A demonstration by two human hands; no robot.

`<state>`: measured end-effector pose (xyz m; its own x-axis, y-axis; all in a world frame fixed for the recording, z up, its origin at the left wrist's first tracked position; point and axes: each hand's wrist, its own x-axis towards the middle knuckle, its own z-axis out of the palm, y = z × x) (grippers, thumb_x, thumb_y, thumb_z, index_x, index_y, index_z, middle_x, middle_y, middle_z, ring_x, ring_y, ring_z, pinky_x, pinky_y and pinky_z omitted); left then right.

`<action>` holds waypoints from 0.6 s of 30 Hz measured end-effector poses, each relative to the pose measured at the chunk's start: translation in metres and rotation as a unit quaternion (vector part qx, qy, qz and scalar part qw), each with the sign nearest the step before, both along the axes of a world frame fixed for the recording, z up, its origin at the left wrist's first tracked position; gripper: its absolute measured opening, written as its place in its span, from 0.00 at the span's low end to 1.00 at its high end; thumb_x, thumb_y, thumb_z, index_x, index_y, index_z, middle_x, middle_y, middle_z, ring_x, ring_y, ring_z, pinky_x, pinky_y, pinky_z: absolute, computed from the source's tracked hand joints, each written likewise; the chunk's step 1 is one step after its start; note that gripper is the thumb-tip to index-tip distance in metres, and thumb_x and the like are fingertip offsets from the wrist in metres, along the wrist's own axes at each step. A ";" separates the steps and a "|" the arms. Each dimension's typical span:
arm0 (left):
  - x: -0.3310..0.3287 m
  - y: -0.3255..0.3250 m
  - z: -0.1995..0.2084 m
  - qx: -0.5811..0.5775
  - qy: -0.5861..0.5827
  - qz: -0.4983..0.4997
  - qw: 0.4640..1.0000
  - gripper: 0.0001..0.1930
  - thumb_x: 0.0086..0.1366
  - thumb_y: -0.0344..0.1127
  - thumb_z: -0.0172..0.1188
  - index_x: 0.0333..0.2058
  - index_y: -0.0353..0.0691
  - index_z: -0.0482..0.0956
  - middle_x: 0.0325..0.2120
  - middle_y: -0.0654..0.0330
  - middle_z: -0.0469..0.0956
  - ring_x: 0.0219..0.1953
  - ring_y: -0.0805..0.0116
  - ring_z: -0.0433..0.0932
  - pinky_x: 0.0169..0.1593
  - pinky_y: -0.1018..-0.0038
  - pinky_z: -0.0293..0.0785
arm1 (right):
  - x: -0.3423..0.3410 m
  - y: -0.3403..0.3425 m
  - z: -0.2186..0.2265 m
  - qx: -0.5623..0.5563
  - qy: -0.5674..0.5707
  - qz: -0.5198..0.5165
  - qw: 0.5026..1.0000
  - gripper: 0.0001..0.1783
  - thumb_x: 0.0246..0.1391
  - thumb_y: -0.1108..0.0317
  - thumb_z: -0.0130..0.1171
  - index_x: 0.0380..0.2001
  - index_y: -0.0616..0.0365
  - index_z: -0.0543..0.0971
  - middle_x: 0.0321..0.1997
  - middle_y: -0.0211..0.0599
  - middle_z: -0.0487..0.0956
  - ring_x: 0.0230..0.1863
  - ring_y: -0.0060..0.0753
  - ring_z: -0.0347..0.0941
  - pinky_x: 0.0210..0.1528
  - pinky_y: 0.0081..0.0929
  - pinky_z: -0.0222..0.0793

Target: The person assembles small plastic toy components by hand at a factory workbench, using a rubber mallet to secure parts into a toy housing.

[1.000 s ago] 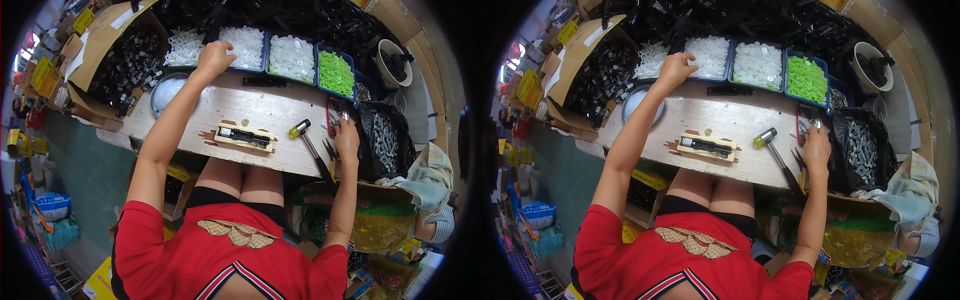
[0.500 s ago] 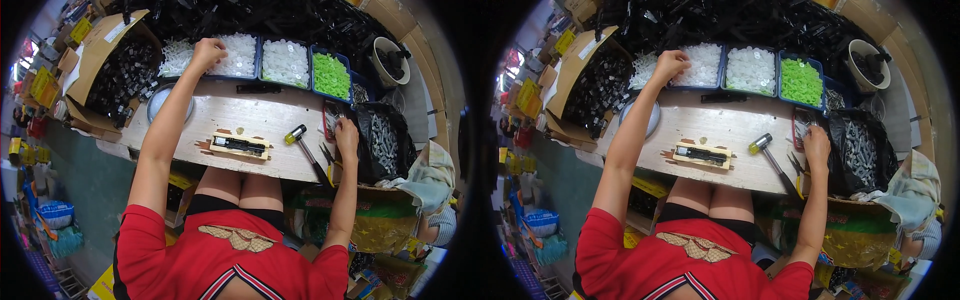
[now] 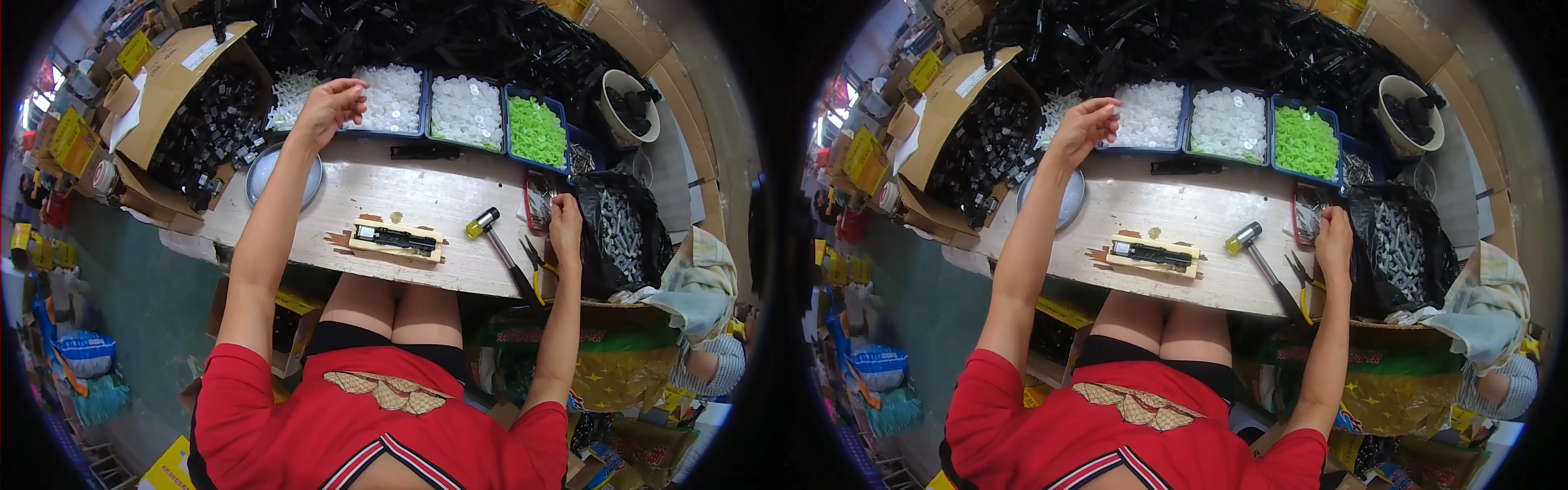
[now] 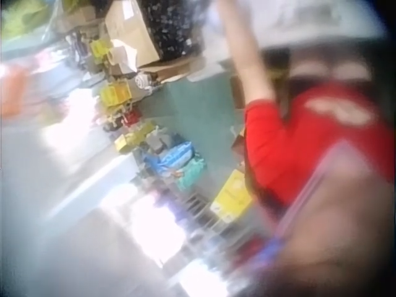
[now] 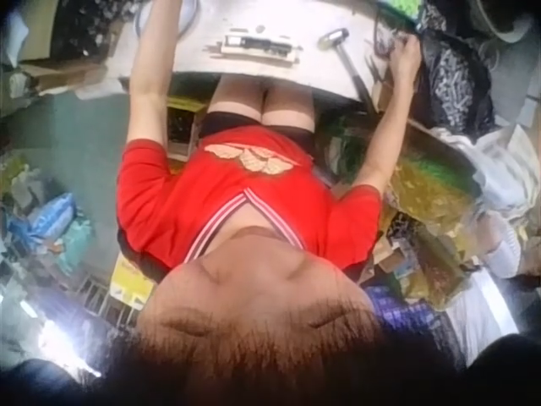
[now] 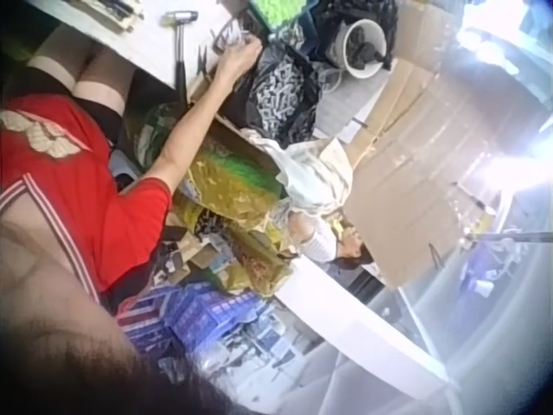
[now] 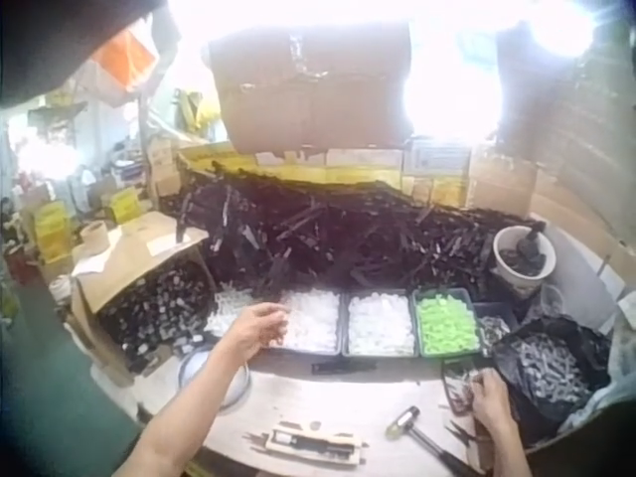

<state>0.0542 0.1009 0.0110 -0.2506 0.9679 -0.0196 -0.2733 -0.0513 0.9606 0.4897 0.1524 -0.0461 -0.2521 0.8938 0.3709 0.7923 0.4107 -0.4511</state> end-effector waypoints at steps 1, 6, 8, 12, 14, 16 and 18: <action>0.005 -0.011 -0.001 0.019 -0.039 -0.028 0.999 0.10 0.61 0.32 0.55 0.39 0.34 0.74 0.22 0.61 0.73 0.24 0.74 0.74 0.25 0.79 0.72 | -0.002 -0.003 0.004 -0.031 0.050 -0.004 0.998 0.05 0.49 0.77 0.48 0.31 0.63 0.69 0.31 0.47 0.71 0.34 0.48 0.69 0.38 0.35 0.65; 0.057 -0.079 -0.003 0.059 -0.199 -0.118 0.971 0.08 0.61 0.31 0.54 0.36 0.33 0.75 0.21 0.62 0.72 0.18 0.75 0.70 0.19 0.78 0.66 | -0.031 -0.028 0.018 -0.206 0.362 0.086 0.905 0.02 0.54 0.74 0.50 0.32 0.60 0.71 0.28 0.28 0.71 0.30 0.18 0.68 0.35 0.15 0.64; 0.079 -0.099 -0.016 0.032 -0.272 -0.125 0.954 0.09 0.62 0.32 0.53 0.37 0.33 0.74 0.21 0.62 0.70 0.19 0.76 0.67 0.19 0.79 0.63 | -0.056 -0.051 0.035 -0.252 0.396 0.117 0.875 0.03 0.53 0.75 0.51 0.32 0.61 0.70 0.29 0.29 0.70 0.30 0.19 0.68 0.37 0.16 0.64; 0.103 -0.129 -0.034 0.012 -0.326 -0.154 0.933 0.10 0.63 0.33 0.52 0.40 0.33 0.73 0.25 0.59 0.74 0.22 0.74 0.72 0.21 0.78 0.69 | -0.104 -0.088 0.041 -0.294 0.437 0.238 0.816 0.03 0.54 0.75 0.50 0.33 0.59 0.70 0.30 0.27 0.70 0.33 0.17 0.66 0.39 0.15 0.62; 0.106 -0.140 -0.040 0.010 -0.323 -0.163 0.932 0.10 0.62 0.31 0.53 0.40 0.33 0.73 0.28 0.56 0.76 0.25 0.72 0.76 0.23 0.77 0.72 | -0.127 -0.103 0.042 -0.327 0.459 0.275 0.779 0.03 0.54 0.75 0.51 0.33 0.59 0.70 0.31 0.24 0.69 0.33 0.13 0.63 0.37 0.12 0.59; 0.109 -0.146 -0.042 0.009 -0.246 -0.148 0.958 0.09 0.60 0.28 0.54 0.40 0.33 0.74 0.30 0.55 0.77 0.26 0.71 0.77 0.25 0.77 0.74 | -0.142 -0.114 0.042 -0.353 0.473 0.294 0.752 0.03 0.54 0.74 0.51 0.33 0.59 0.70 0.31 0.23 0.69 0.32 0.12 0.63 0.36 0.11 0.58; 0.112 -0.151 -0.042 0.004 -0.216 -0.138 0.967 0.08 0.59 0.26 0.55 0.38 0.33 0.74 0.30 0.54 0.77 0.26 0.71 0.77 0.25 0.77 0.75 | -0.153 -0.121 0.038 -0.383 0.484 0.308 0.724 0.03 0.54 0.74 0.52 0.33 0.59 0.70 0.32 0.24 0.70 0.33 0.13 0.64 0.37 0.12 0.60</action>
